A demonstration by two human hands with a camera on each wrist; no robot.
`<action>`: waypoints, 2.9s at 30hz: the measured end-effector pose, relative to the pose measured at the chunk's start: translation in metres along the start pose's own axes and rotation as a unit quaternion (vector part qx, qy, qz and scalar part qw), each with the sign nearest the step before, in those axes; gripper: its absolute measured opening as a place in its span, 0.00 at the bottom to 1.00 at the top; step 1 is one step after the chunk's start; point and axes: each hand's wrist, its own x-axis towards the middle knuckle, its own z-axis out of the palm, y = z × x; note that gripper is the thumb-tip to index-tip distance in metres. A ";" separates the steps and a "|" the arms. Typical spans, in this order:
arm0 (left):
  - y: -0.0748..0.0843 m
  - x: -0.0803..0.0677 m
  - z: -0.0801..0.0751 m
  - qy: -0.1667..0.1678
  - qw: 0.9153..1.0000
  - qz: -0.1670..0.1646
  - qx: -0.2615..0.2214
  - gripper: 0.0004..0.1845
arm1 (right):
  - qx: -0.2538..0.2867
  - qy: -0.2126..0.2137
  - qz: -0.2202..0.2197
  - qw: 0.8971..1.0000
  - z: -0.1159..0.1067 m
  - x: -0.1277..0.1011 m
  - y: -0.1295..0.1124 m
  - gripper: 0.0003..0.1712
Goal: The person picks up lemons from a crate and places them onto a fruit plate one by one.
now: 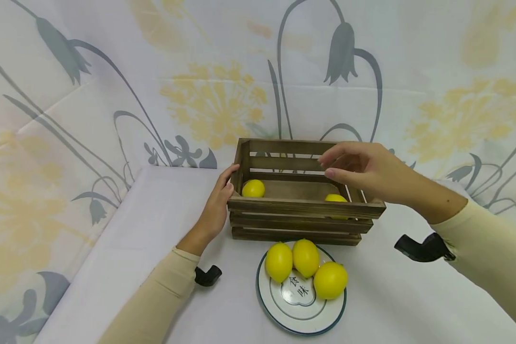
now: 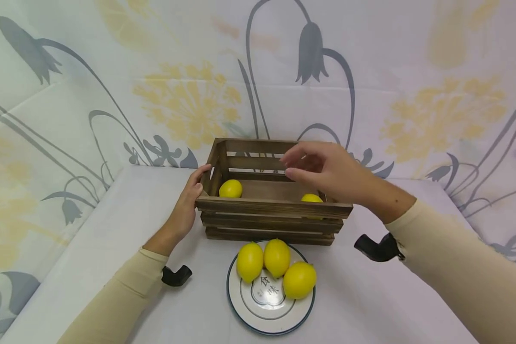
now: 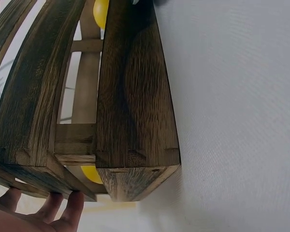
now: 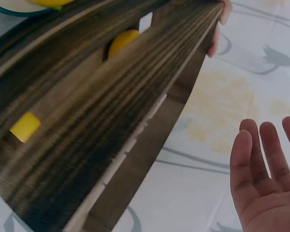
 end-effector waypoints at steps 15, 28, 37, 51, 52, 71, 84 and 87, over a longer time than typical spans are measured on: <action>-0.004 0.003 -0.006 -0.001 1.000 0.004 -0.004 0.27 | -0.029 -0.024 0.062 0.997 -0.004 0.058 0.010 0.15; -0.004 0.001 -0.007 -0.022 1.000 -0.013 -0.018 0.26 | -0.046 -0.072 0.094 0.992 0.015 0.094 0.030 0.19; -0.001 -0.005 -0.008 -0.016 1.000 -0.013 -0.005 0.26 | -0.013 -0.098 0.072 0.992 0.029 0.115 0.035 0.20; -0.001 -0.012 -0.006 -0.007 1.000 -0.019 -0.001 0.26 | 0.048 -0.132 0.092 0.986 0.041 0.131 0.036 0.21; -0.001 -0.013 -0.005 -0.007 1.000 -0.020 -0.001 0.26 | 0.050 -0.134 0.092 0.985 0.042 0.132 0.036 0.21; 0.002 -0.013 0.006 -0.015 0.999 -0.025 -0.016 0.26 | 0.114 -0.172 0.128 0.970 0.061 0.140 0.051 0.24; 0.001 -0.016 0.004 -0.012 1.000 -0.025 -0.007 0.27 | 0.162 -0.183 0.143 0.959 0.075 0.144 0.057 0.22; 0.002 -0.016 0.004 -0.009 1.000 -0.025 -0.008 0.27 | 0.162 -0.184 0.146 0.959 0.077 0.146 0.057 0.22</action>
